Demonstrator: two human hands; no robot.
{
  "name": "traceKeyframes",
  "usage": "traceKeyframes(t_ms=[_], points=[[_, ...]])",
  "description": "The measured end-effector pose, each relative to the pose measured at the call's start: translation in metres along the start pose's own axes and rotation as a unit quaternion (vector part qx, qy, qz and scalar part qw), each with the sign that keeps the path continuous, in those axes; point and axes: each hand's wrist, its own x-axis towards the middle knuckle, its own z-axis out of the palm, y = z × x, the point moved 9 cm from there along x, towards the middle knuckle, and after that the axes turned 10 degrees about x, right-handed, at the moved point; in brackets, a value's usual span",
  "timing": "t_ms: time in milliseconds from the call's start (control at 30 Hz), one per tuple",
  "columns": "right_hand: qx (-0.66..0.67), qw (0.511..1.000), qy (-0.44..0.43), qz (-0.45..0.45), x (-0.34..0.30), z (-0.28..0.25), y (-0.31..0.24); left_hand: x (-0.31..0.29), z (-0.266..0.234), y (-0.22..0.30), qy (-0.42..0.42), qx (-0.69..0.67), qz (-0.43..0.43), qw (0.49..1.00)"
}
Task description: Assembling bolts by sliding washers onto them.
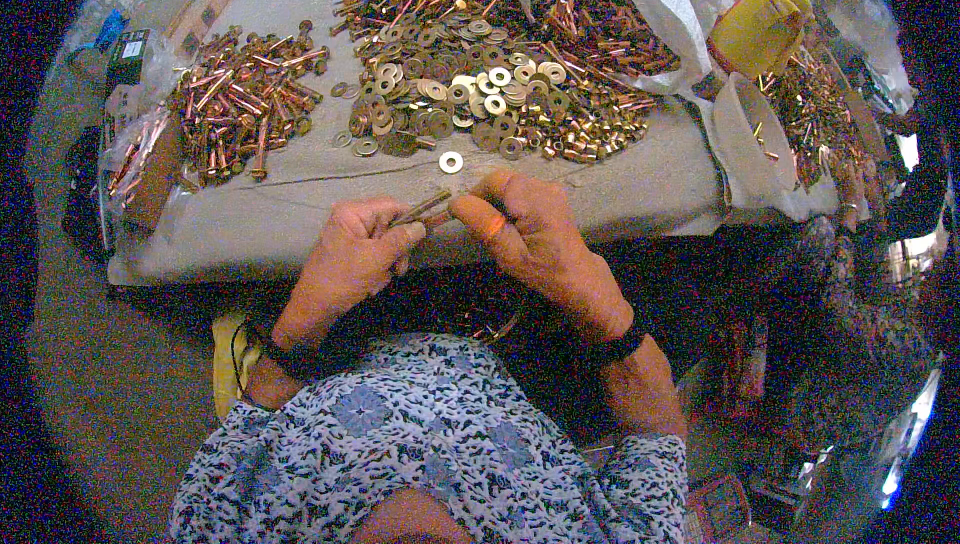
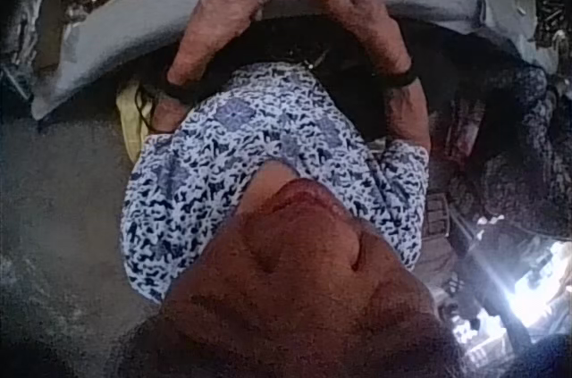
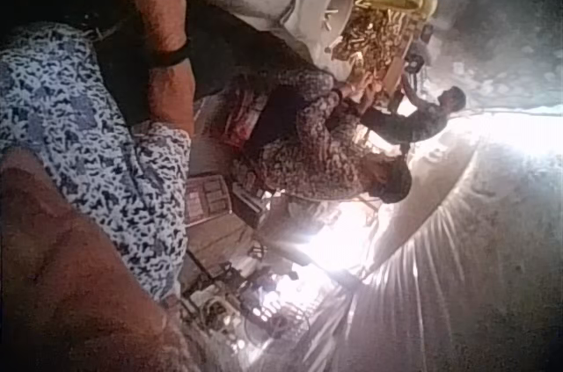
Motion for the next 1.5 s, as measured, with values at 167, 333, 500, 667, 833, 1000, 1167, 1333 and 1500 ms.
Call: traceKeyframes(t_ms=[167, 333, 500, 667, 833, 1000, 1167, 1333, 1500], points=[[-0.039, 0.998, -0.013, 0.039, 0.001, 0.002, 0.002, 0.0, 0.001, -0.002, 0.024, 0.015, 0.011, 1.0], [0.035, 0.999, -0.008, 0.032, -0.001, 0.004, 0.004, -0.001, 0.002, -0.003, -0.006, -0.004, -0.007, 1.0], [0.031, 0.999, -0.007, -0.004, -0.003, 0.001, -0.001, 0.0, 0.004, 0.002, -0.018, 0.037, 0.006, 0.999], [-0.151, 0.987, -0.047, -0.006, 0.0, 0.005, -0.002, 0.003, 0.008, -0.001, 0.016, 0.053, 0.028, 0.998], [0.014, 0.999, 0.022, -0.046, -0.005, -0.004, -0.003, 0.002, 0.01, 0.003, 0.024, -0.012, -0.003, 1.0], [0.034, 0.989, 0.062, -0.126, -0.007, -0.005, -0.002, -0.003, 0.009, 0.001, 0.003, -0.031, -0.065, 0.997], [-0.043, 0.994, 0.035, -0.089, -0.008, -0.006, 0.007, -0.001, 0.011, 0.002, 0.032, -0.032, -0.025, 0.999], [-0.004, 0.995, 0.041, -0.092, -0.008, -0.008, 0.002, -0.001, 0.008, -0.005, 0.053, -0.042, -0.004, 0.998], [0.05, 0.981, 0.118, -0.145, -0.011, -0.017, -0.003, 0.0, 0.008, 0.0, 0.033, -0.065, -0.021, 0.997]])
